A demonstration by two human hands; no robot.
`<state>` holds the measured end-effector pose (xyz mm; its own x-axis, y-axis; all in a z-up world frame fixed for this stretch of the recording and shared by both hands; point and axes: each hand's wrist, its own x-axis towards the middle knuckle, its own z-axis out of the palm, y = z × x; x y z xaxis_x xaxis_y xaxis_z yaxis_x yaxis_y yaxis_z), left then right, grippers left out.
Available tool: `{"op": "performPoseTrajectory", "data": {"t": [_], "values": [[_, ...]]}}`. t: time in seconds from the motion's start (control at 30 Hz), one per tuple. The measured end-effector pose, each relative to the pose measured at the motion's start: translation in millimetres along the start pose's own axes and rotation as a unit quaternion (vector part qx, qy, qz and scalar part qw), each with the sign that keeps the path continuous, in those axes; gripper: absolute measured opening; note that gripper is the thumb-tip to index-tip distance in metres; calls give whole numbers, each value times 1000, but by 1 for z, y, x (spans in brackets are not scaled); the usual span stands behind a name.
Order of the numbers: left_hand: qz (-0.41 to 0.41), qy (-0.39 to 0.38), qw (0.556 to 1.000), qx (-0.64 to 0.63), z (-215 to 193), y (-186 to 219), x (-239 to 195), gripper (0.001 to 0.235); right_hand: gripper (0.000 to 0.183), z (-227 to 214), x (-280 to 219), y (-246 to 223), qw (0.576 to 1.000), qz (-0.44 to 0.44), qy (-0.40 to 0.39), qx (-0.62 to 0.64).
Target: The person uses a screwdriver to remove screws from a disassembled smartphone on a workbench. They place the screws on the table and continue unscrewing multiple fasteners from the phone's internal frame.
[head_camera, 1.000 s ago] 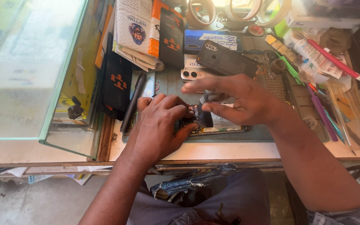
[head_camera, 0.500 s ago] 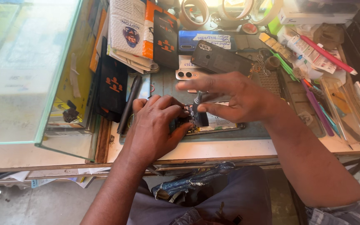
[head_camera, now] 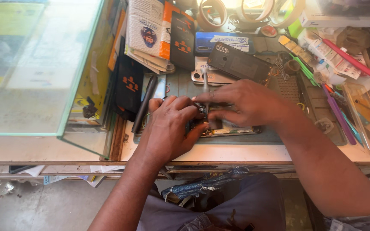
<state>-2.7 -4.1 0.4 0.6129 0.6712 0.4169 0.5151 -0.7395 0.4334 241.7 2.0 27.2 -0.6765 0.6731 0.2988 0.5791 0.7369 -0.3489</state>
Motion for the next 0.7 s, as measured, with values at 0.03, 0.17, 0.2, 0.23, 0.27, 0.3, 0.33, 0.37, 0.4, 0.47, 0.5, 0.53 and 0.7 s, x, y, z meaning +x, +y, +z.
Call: {"op": "performPoseTrajectory", "data": {"t": [0.03,0.17,0.2,0.23,0.27,0.3,0.33,0.37,0.4,0.47,0.5,0.53,0.7], "values": [[4,6,1000,-1,0,0,-1,22,43,2,1,0,1000,2,3,3],[21,31,999,-7,1,-1,-2,24,37,5,3,1,1000,24,1,2],[24,37,999,-9,1,-1,-2,26,37,5,3,1,999,33,-3,-2],[20,29,999,-6,1,-1,-2,24,34,5,2,1,999,47,17,17],[17,21,1000,-3,0,-1,-2,21,31,5,2,2,997,60,38,36],[12,12,1000,-1,0,-1,-2,19,29,5,1,2,994,74,58,55],[9,12,1000,-4,0,-1,-3,19,27,3,-1,2,992,47,87,76],[6,12,1000,-8,0,-1,-3,20,27,1,-3,2,988,19,116,97],[3,12,1000,-11,0,-1,-3,20,28,-1,-5,2,982,-8,144,119],[7,18,1000,-17,-2,0,-4,20,37,-4,-8,0,953,40,151,259],[10,21,1000,-19,-2,0,-4,20,43,-5,-9,-1,930,64,154,327],[11,21,1000,-19,-3,0,-3,19,56,-8,-9,-1,932,81,151,321],[8,12,1000,-3,-4,1,-2,21,88,-10,-11,-5,914,129,117,367]]}}
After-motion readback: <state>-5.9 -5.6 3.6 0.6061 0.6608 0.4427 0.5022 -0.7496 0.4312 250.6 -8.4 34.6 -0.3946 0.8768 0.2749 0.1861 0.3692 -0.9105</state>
